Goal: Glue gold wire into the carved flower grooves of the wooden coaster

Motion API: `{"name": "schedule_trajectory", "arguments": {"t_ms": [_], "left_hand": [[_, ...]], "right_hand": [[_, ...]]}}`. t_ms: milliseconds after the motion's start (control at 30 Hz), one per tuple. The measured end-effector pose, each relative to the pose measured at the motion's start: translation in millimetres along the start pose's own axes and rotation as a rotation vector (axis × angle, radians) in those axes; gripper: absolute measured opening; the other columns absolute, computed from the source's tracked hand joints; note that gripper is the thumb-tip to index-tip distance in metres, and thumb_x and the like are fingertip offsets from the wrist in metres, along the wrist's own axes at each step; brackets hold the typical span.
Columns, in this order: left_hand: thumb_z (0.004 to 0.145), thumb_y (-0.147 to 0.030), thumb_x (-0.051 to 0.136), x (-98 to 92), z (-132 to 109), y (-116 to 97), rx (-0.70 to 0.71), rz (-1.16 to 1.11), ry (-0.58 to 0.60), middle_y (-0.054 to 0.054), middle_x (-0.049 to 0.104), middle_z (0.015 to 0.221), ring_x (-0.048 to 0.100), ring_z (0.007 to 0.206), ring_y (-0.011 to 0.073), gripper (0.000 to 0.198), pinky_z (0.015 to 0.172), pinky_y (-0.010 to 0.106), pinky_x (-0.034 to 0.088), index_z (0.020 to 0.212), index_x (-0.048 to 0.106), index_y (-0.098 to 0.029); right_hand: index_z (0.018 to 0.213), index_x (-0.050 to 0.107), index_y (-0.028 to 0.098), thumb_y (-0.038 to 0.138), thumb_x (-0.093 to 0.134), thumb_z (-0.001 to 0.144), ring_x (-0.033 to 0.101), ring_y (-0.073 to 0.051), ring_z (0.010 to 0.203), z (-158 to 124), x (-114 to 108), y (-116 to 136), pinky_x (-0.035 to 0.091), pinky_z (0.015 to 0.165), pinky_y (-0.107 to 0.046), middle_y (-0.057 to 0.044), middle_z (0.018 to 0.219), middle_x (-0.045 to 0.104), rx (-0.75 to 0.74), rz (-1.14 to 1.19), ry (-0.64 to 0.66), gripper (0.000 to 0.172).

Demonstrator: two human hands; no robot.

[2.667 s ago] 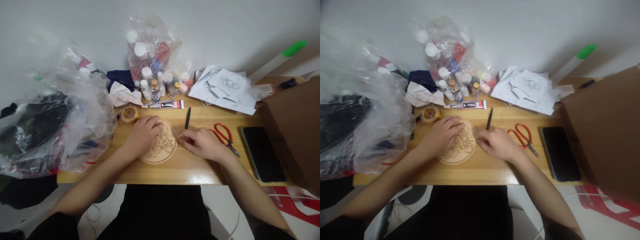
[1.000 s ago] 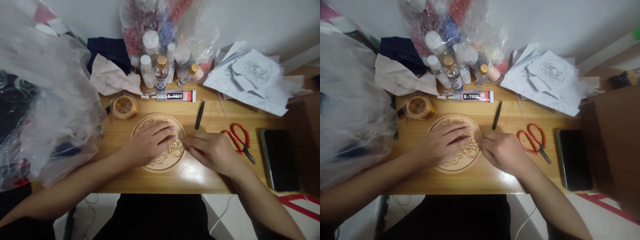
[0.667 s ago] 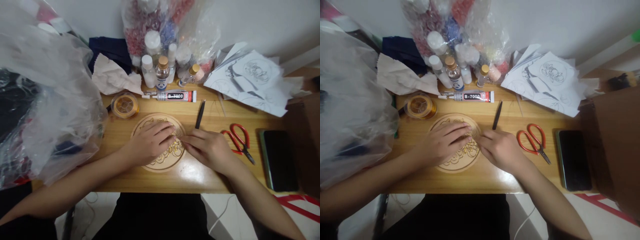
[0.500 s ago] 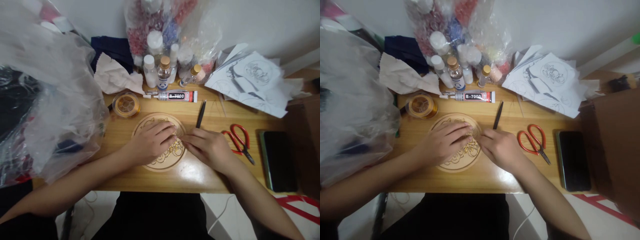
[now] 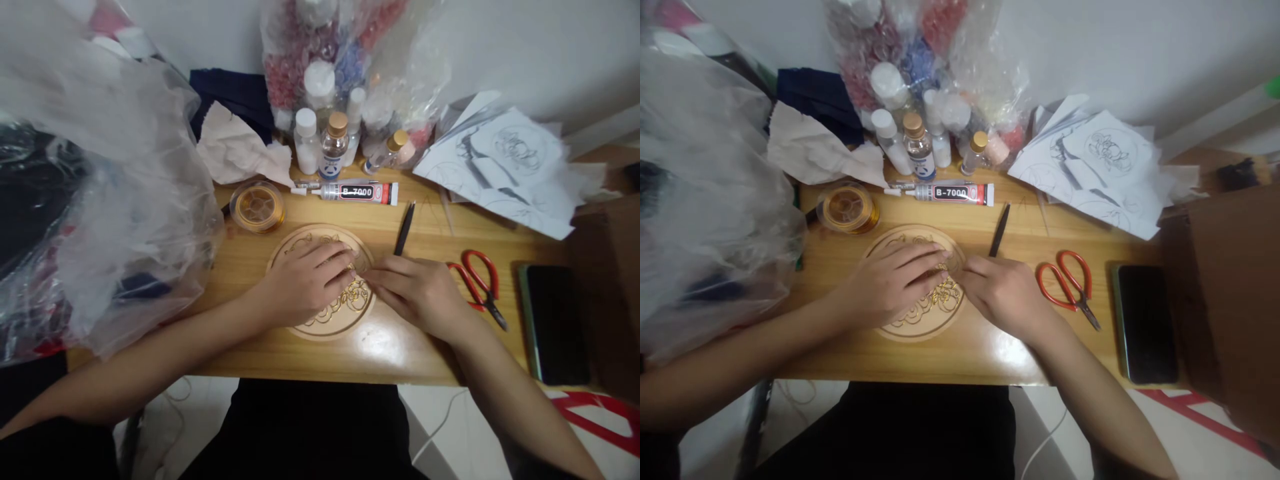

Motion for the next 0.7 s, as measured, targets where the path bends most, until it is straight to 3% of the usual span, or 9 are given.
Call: {"name": "schedule_trajectory", "arguments": {"t_ms": [333, 500, 700], "left_hand": [[0.094, -0.02, 0.044, -0.9, 0.3, 0.1, -0.014, 0.026, 0.003, 0.005, 0.063, 0.115, 0.055, 0.111, 0.0224, 0.019, 0.093, 0.037, 0.045, 0.102, 0.061, -0.014], [0.094, -0.02, 0.044, 1.1, -1.8, 1.0, -0.026, -0.005, 0.001, 0.006, 0.063, 0.117, 0.054, 0.113, 0.0218, 0.02, 0.095, 0.038, 0.045, 0.103, 0.061, -0.015], [0.093, -0.014, 0.043, 1.1, -6.0, 2.8, -0.049, -0.061, -0.084, 0.009, 0.064, 0.115, 0.054, 0.114, 0.0205, 0.024, 0.097, 0.036, 0.046, 0.108, 0.061, -0.01]], "right_hand": [[0.091, 0.071, 0.015, 0.019, 0.044, 0.093, 0.051, -0.008, 0.057, 3.8, -3.0, 6.7, 0.031, 0.049, -0.023, -0.003, 0.075, 0.066, -0.04, -0.11, -0.004, 0.026], [0.091, 0.071, 0.016, 0.019, 0.044, 0.093, 0.053, -0.008, 0.058, 4.0, -3.8, 5.9, 0.031, 0.048, -0.023, -0.003, 0.076, 0.067, -0.034, -0.11, -0.007, 0.027], [0.089, 0.07, 0.016, 0.019, 0.044, 0.093, 0.054, -0.008, 0.058, 3.8, -2.5, 7.1, 0.032, 0.049, -0.023, -0.003, 0.075, 0.067, -0.042, -0.122, 0.002, 0.027]]}}
Point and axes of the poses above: each hand's wrist, its own z-axis towards the middle knuckle, its own x-axis out of the palm, y = z × x, the point moved 4 cm from there along z, towards the middle knuckle
